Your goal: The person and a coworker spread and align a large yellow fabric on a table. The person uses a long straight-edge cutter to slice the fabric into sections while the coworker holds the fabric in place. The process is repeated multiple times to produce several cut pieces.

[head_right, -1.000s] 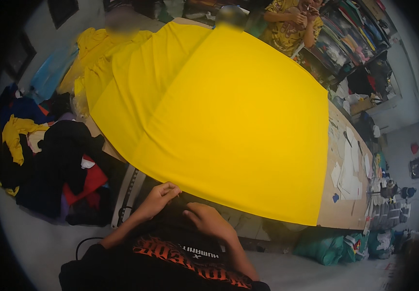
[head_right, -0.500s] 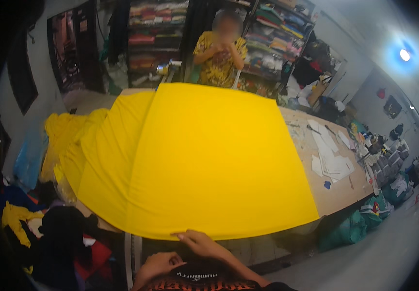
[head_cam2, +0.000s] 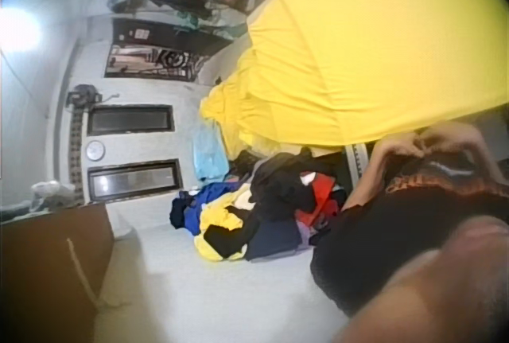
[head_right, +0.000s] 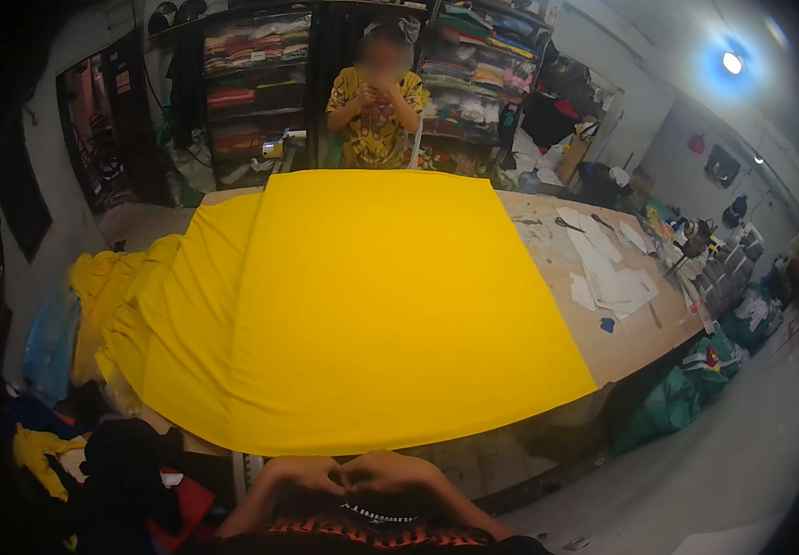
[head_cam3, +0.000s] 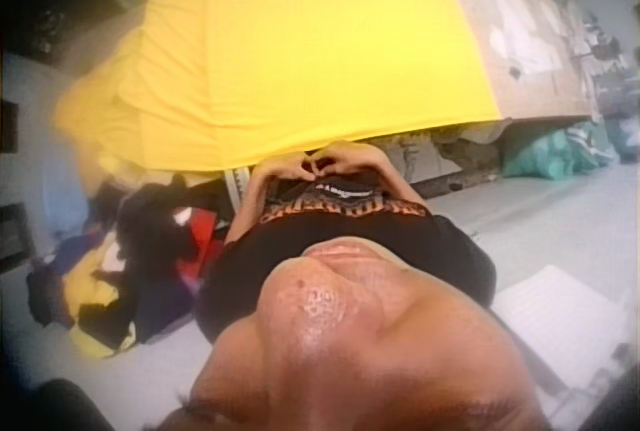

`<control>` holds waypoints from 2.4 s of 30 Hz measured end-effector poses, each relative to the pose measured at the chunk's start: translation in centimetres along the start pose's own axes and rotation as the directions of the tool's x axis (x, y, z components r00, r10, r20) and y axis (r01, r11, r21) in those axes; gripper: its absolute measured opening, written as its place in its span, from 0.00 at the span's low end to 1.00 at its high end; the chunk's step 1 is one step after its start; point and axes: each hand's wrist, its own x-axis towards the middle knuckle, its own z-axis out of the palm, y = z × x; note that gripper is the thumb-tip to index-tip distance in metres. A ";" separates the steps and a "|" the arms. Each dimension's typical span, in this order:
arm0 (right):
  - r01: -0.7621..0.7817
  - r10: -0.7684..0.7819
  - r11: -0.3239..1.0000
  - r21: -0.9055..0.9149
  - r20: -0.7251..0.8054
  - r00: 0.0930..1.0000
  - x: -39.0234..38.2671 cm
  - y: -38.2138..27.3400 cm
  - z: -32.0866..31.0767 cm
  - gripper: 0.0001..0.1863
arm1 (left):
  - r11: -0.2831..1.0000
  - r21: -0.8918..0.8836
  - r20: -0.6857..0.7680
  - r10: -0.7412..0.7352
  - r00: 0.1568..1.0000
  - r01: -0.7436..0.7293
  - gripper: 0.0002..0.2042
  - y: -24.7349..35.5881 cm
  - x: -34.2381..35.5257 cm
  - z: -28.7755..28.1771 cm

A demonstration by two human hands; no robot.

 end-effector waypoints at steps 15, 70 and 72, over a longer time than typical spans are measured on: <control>0.286 -0.294 0.955 -0.081 -0.131 0.947 0.7 -1.7 -0.1 0.11 | 0.996 -0.082 0.139 0.037 0.990 -0.026 0.20 -0.1 -1.9 -1.6; 0.124 -0.121 0.988 0.090 -0.037 0.992 3.6 3.4 -3.1 0.19 | 0.875 -0.457 -0.679 -0.228 0.698 -0.160 0.18 -2.2 -1.1 3.7; 0.230 -0.220 0.962 0.147 -0.080 0.972 3.2 3.8 -3.0 0.19 | 0.863 -0.466 -0.673 -0.202 0.711 -0.195 0.19 -2.3 -1.2 3.9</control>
